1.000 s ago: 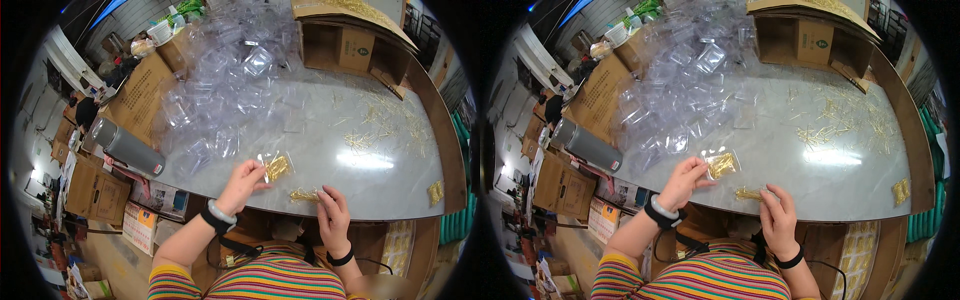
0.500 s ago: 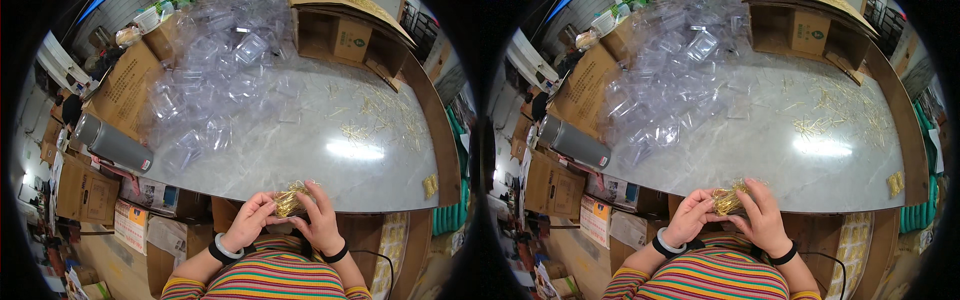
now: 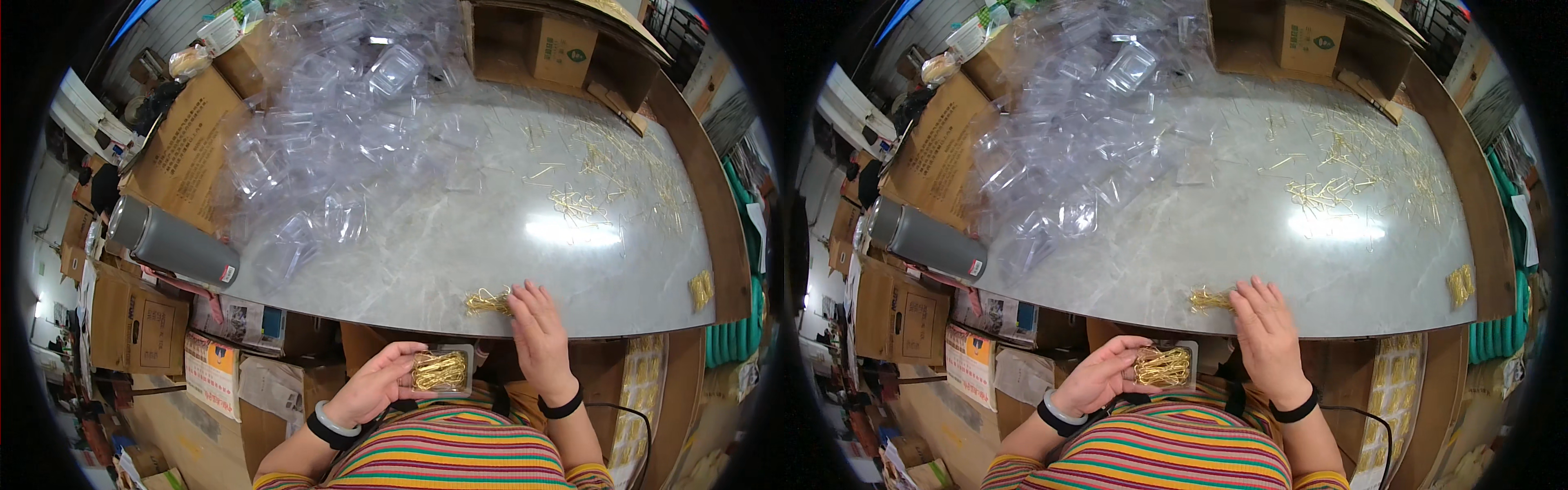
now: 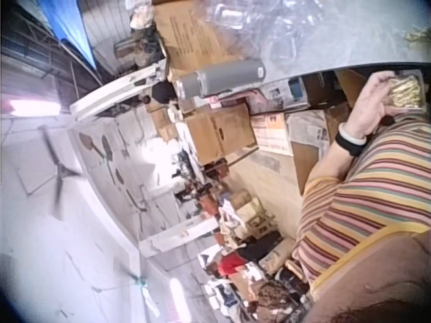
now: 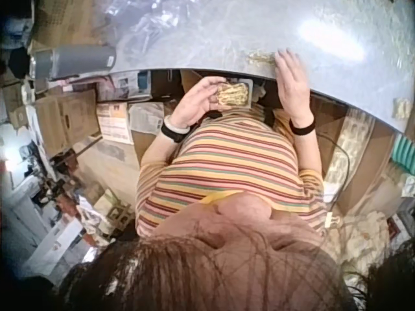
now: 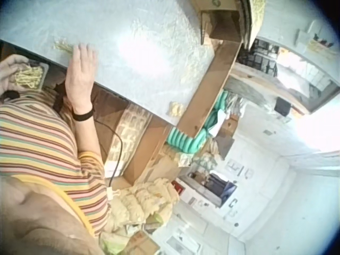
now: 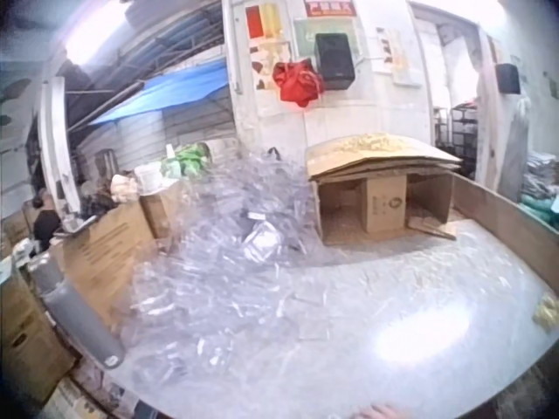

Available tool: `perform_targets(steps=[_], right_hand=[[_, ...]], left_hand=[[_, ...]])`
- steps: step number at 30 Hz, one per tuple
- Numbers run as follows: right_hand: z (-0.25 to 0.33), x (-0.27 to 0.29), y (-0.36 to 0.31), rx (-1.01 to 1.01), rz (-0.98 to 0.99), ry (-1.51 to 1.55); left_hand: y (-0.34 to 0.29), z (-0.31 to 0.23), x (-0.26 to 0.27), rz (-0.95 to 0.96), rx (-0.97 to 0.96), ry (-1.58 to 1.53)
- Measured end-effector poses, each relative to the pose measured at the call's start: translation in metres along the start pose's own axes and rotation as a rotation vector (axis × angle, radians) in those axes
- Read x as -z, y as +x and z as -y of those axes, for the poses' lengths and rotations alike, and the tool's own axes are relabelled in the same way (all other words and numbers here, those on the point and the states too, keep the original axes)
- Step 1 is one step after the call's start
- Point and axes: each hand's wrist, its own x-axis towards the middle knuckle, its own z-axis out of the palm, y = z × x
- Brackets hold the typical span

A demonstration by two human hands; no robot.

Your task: Sorting, weighing, and bagging small gold-colored metal pins or components on a workbench.

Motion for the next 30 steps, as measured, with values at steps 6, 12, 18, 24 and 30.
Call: perform_targets(steps=[6, 12, 18, 24, 30], right_hand=[[0.004, -0.019, 0.008, 0.044, 0.106, -0.065], [0.014, -0.016, -0.007, 0.131, 0.169, 0.005], [0.033, -0.027, -0.032, 0.23, 0.16, 0.011], [0.035, -0.032, -0.039, 0.215, 0.162, 0.052], [0.045, -0.031, -0.047, 0.173, 0.161, 0.286]], left_hand=[[0.034, 0.023, 0.006, -0.031, -0.035, -0.096], [0.048, 0.029, 0.006, 0.018, -0.061, -0.17], [0.04, 0.04, 0.004, 0.062, -0.137, -0.17], [0.037, 0.047, 0.009, 0.07, -0.148, -0.139], [0.019, 0.053, 0.006, 0.067, -0.093, -0.049]])
